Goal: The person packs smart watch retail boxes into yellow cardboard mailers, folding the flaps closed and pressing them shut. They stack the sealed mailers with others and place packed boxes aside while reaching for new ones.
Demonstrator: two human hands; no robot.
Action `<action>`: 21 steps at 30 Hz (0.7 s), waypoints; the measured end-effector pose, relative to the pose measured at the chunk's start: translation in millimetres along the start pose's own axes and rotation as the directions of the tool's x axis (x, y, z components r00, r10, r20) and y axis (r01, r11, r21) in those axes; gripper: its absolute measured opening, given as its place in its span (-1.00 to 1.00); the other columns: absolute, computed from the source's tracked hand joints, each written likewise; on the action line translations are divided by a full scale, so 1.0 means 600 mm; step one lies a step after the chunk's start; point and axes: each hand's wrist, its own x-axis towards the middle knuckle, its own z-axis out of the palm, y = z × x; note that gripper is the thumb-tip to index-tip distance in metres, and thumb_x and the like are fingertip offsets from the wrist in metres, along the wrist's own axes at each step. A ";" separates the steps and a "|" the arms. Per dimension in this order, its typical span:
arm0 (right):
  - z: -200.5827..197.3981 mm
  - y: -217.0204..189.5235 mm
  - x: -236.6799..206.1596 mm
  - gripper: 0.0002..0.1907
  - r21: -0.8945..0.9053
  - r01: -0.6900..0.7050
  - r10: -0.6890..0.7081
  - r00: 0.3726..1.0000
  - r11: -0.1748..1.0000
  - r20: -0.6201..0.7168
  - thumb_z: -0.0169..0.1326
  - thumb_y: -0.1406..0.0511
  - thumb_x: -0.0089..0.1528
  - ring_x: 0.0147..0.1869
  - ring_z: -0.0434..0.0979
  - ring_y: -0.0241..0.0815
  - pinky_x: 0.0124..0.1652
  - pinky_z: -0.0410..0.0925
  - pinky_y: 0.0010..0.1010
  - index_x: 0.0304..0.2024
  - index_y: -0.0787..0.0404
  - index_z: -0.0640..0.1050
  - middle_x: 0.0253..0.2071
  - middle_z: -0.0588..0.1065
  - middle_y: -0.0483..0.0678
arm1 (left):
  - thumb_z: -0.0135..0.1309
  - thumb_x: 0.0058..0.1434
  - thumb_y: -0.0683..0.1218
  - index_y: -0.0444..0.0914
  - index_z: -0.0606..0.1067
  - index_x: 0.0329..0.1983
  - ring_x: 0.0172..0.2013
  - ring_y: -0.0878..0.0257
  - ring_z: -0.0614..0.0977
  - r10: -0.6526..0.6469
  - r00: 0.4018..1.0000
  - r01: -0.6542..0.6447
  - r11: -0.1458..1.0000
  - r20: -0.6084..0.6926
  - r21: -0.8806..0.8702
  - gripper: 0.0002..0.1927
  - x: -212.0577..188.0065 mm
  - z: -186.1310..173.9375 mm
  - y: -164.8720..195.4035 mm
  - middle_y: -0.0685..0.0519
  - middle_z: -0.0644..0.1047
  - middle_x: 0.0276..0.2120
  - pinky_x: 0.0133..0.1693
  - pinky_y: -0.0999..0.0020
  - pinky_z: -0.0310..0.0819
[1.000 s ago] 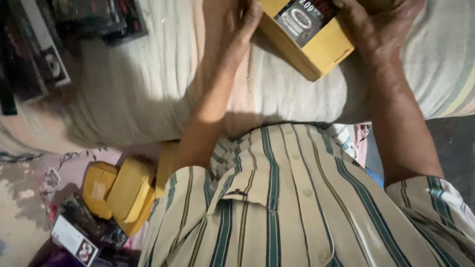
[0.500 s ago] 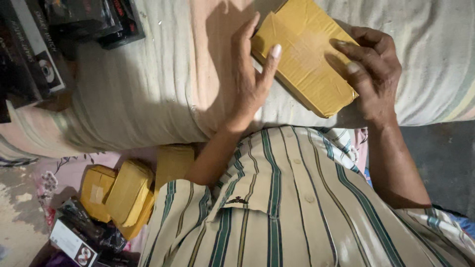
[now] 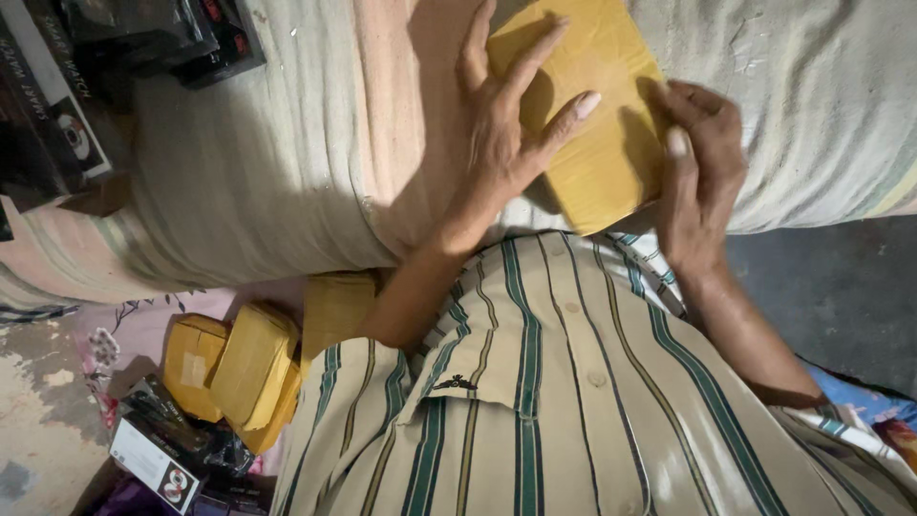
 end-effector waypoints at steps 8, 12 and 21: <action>0.033 0.056 -0.031 -0.16 -0.337 0.242 -0.230 0.970 0.910 0.075 -0.18 -0.14 0.51 0.66 -0.06 0.24 0.56 0.02 0.05 0.64 0.14 -0.05 0.57 -0.08 0.29 | 0.39 0.29 0.28 -0.18 0.30 0.40 0.35 -0.06 0.36 0.119 0.978 -0.039 0.913 0.173 -0.405 -0.18 0.092 0.050 -0.074 -0.12 0.32 0.33 0.36 0.04 0.32; 0.032 0.070 0.011 -0.15 -0.301 0.208 -0.197 0.978 0.931 0.065 -0.17 -0.14 0.53 0.69 -0.03 0.19 0.55 0.01 -0.02 0.59 0.24 -0.08 0.60 -0.07 0.24 | 0.36 0.32 0.14 -0.19 0.53 0.25 0.20 -0.05 0.47 0.114 0.949 -0.116 0.993 0.295 -0.010 -0.45 0.126 0.029 -0.060 -0.06 0.48 0.17 0.27 0.01 0.35; -0.054 0.087 0.126 -0.53 0.073 0.077 -0.076 0.997 0.994 -0.019 -0.01 0.15 0.58 0.18 0.58 -0.06 0.12 0.43 -0.25 0.34 0.40 0.43 0.19 0.52 0.17 | 0.18 0.23 -0.12 -0.23 0.62 0.01 0.03 0.00 0.55 0.149 0.944 -0.170 0.984 0.293 0.047 -0.72 0.197 0.096 0.016 -0.08 0.58 -0.07 0.09 0.06 0.42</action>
